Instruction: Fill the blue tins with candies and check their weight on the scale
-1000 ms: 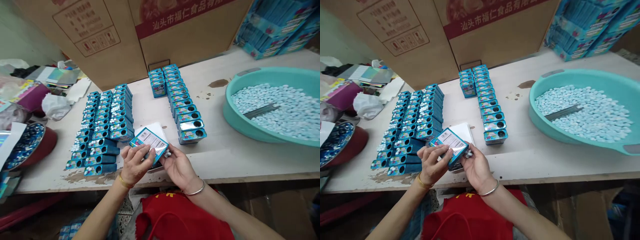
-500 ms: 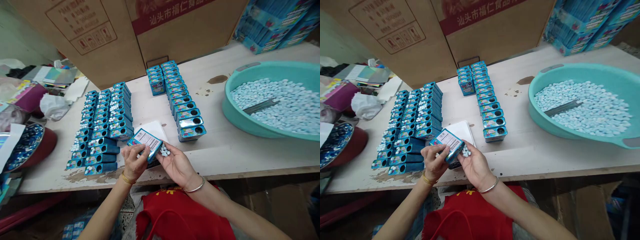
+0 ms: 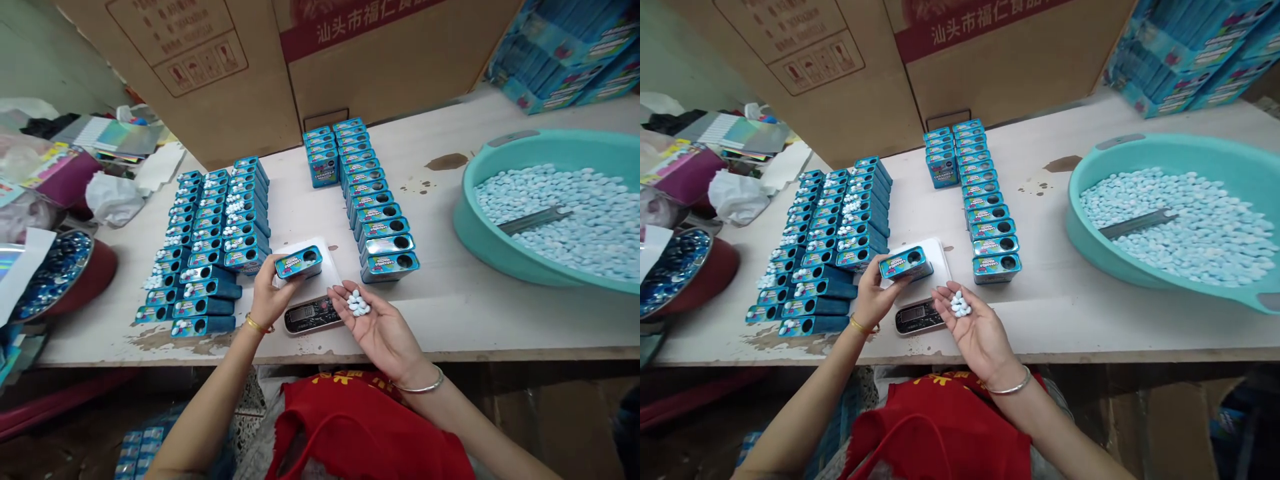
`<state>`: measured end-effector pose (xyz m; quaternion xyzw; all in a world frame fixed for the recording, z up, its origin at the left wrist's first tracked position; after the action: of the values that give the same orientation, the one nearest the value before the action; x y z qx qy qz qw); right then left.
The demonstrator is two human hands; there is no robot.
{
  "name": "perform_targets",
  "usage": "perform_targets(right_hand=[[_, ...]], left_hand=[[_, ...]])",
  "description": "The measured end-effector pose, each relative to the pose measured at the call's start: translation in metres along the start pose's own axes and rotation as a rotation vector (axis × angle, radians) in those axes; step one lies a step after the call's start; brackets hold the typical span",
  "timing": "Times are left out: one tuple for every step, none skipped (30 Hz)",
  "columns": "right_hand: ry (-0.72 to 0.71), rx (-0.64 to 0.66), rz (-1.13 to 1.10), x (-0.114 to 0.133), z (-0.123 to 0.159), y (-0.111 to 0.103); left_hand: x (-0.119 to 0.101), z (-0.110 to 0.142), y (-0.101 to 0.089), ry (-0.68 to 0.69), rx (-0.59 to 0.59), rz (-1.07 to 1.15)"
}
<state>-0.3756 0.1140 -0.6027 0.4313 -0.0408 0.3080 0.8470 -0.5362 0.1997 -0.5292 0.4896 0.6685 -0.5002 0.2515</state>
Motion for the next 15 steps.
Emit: perform_targets(right_hand=[[0.007,0.001,0.007,-0.001,0.001,-0.002],[0.016,0.004,0.014,-0.003,0.002,-0.004],[0.025,0.006,0.022,-0.005,0.003,-0.006],[0.034,0.007,0.029,-0.007,0.004,-0.008],[0.042,0.006,0.037,-0.009,0.005,-0.010],[0.049,0.002,0.045,-0.011,0.006,-0.013],[0.058,-0.003,0.053,-0.012,0.007,-0.016],[0.064,-0.012,0.060,-0.013,0.008,-0.019],[0.068,-0.023,0.066,-0.014,0.009,-0.022],[0.070,-0.037,0.072,-0.014,0.011,-0.026],[0.071,-0.054,0.080,-0.015,0.012,-0.031],[0.070,-0.073,0.090,-0.015,0.014,-0.035],[0.068,-0.094,0.101,-0.014,0.016,-0.040],[0.068,-0.112,0.113,-0.014,0.018,-0.044],[0.071,-0.129,0.124,-0.015,0.019,-0.047]], left_hand=[[0.005,0.001,-0.001,-0.019,-0.008,0.008],[0.009,0.002,-0.002,-0.033,-0.013,0.011],[0.010,0.004,-0.002,-0.041,-0.013,0.010],[0.010,0.005,-0.003,-0.039,-0.009,0.003],[0.007,0.005,-0.005,-0.027,-0.005,-0.007],[0.003,0.005,-0.008,-0.006,-0.007,-0.020],[-0.003,0.005,-0.013,0.018,-0.021,-0.036],[-0.009,0.006,-0.021,0.041,-0.049,-0.054],[-0.015,0.006,-0.029,0.061,-0.086,-0.071],[-0.021,0.007,-0.039,0.076,-0.130,-0.089],[-0.026,0.008,-0.048,0.085,-0.171,-0.106],[-0.030,0.009,-0.056,0.088,-0.202,-0.120],[-0.032,0.011,-0.062,0.085,-0.224,-0.130],[-0.034,0.012,-0.068,0.078,-0.241,-0.135],[-0.034,0.014,-0.071,0.067,-0.251,-0.136]])
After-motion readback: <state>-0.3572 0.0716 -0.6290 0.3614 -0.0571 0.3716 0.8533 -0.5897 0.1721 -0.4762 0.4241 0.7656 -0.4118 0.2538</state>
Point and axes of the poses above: each hand's wrist, its own z-axis away from the middle knuckle, its own y-axis out of the palm, x = y × z, the point moved 10 cm from there along -z, towards the middle knuckle, and after that the axes turned 10 degrees about z, right-handed, at the moved point
